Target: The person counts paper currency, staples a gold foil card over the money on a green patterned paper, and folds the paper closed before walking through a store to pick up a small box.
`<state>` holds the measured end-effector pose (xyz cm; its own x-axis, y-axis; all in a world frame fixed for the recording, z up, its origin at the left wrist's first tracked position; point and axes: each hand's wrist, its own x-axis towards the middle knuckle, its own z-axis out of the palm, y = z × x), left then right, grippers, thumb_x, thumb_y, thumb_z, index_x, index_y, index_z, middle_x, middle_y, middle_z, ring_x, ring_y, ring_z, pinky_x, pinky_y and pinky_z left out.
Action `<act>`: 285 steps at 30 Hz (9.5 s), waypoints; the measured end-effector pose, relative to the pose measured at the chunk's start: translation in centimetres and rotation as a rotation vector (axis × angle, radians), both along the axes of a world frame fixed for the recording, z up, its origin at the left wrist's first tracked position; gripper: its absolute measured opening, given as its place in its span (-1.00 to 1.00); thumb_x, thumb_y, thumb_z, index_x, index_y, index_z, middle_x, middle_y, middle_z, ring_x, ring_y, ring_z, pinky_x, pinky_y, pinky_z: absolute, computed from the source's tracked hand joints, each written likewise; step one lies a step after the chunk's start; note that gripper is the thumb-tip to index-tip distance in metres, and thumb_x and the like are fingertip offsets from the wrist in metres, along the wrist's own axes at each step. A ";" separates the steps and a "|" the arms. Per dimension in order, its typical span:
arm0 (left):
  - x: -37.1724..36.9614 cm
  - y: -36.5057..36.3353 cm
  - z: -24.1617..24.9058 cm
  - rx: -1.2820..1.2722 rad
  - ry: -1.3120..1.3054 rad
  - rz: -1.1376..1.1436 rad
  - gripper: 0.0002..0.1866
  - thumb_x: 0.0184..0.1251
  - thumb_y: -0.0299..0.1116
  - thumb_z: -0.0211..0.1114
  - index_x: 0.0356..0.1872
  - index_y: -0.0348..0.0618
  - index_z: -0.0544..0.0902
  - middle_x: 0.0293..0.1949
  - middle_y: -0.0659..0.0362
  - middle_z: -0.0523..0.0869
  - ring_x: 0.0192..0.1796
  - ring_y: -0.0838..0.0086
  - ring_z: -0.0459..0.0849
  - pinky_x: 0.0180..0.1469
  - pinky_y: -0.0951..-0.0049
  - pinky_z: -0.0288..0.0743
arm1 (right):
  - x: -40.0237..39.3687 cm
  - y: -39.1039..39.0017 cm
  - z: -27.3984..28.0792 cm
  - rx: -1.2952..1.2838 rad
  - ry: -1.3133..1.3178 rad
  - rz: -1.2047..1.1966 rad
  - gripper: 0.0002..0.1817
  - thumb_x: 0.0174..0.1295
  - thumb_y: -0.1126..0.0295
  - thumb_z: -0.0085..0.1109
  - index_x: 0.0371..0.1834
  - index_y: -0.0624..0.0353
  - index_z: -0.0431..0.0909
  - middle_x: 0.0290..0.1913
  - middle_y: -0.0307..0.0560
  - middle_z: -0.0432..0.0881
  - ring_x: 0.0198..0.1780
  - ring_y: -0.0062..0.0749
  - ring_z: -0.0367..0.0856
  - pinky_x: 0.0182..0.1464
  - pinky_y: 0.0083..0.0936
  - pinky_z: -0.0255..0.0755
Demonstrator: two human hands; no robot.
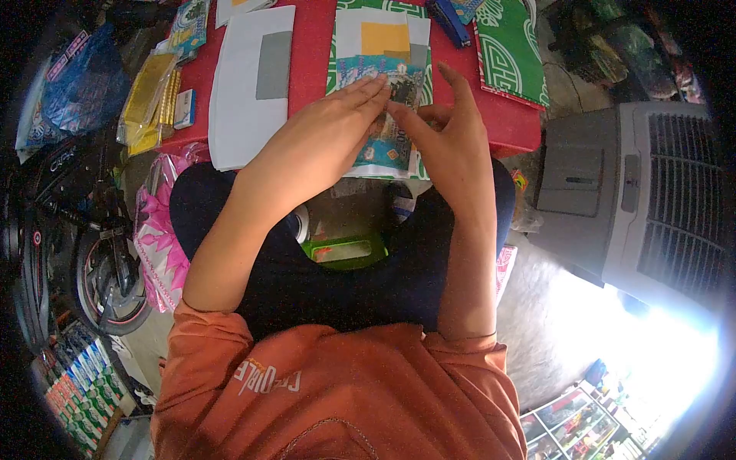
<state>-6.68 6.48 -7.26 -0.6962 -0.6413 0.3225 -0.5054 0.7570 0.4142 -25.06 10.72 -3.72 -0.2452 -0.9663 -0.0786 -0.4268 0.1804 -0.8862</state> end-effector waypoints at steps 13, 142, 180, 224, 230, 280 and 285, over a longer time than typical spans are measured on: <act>0.1 0.2 0.2 0.016 -0.029 0.013 -0.52 0.55 -0.42 0.11 0.40 -0.47 0.43 0.46 -0.19 0.44 0.51 0.07 0.41 0.54 0.18 0.32 | 0.7 3.1 0.6 -0.294 0.885 0.279 -0.57 0.42 0.24 0.22 0.32 0.07 0.56 0.31 0.10 0.54 0.33 0.01 0.46 0.34 -0.05 0.27; 6.5 -2.1 9.1 0.863 1.829 0.288 -0.27 0.47 0.01 0.26 0.29 -0.56 0.40 0.27 -0.29 0.58 0.39 -0.07 0.54 0.51 0.04 0.45 | 1.1 0.9 7.7 -1.114 0.166 0.210 -0.77 0.04 0.68 0.53 -0.24 0.33 0.70 -0.09 0.06 0.79 -0.02 -0.34 0.74 0.16 -0.42 0.53; 4.9 0.9 9.3 0.858 0.942 0.102 -0.50 0.69 -0.11 0.07 0.45 -0.19 0.46 0.02 0.12 0.77 -0.12 0.43 0.83 -0.08 0.37 0.74 | -2.7 -0.8 4.4 -0.328 -0.870 0.373 -0.88 0.39 0.33 0.31 -0.14 0.09 0.66 -0.10 -0.31 0.69 0.02 -0.58 0.58 0.16 -0.44 0.35; 3.0 3.9 6.4 0.981 0.605 0.149 -0.68 0.57 -0.09 0.28 -0.20 -0.15 0.72 -0.35 0.28 0.76 -0.35 0.62 0.79 -0.29 0.57 0.74 | -1.6 8.3 3.8 -0.725 0.788 0.323 -0.15 -0.08 0.27 0.62 0.41 0.05 0.52 0.27 -0.08 0.61 0.30 -0.16 0.55 0.35 -0.22 0.26; 3.5 4.2 5.3 1.047 0.589 0.154 -0.64 0.54 -0.03 0.31 -0.24 -0.14 0.71 -0.35 0.27 0.76 -0.38 0.61 0.79 -0.31 0.57 0.76 | -1.6 9.0 2.7 -0.782 0.869 0.354 -0.21 -0.07 0.27 0.61 0.35 0.03 0.58 0.19 -0.15 0.64 0.18 -0.25 0.61 0.28 -0.25 0.27; 3.9 7.0 1.4 1.546 0.715 0.262 -0.72 0.65 -0.09 0.15 -0.28 0.01 0.52 -0.58 0.42 0.48 -0.62 0.69 0.54 -0.62 0.66 0.31 | -2.6 10.1 -5.3 -0.978 1.046 0.285 -0.39 0.02 0.26 0.58 0.23 -0.17 0.65 0.05 -0.33 0.55 0.05 -0.44 0.49 0.12 -0.36 0.23; 3.9 7.0 1.4 1.553 0.709 0.279 -0.71 0.64 -0.08 0.15 -0.29 0.02 0.51 -0.57 0.41 0.49 -0.62 0.67 0.55 -0.61 0.64 0.30 | -3.1 8.7 -5.3 -1.025 1.105 0.301 -0.37 0.00 0.25 0.60 0.22 -0.19 0.63 0.02 -0.31 0.51 0.02 -0.43 0.48 0.11 -0.34 0.21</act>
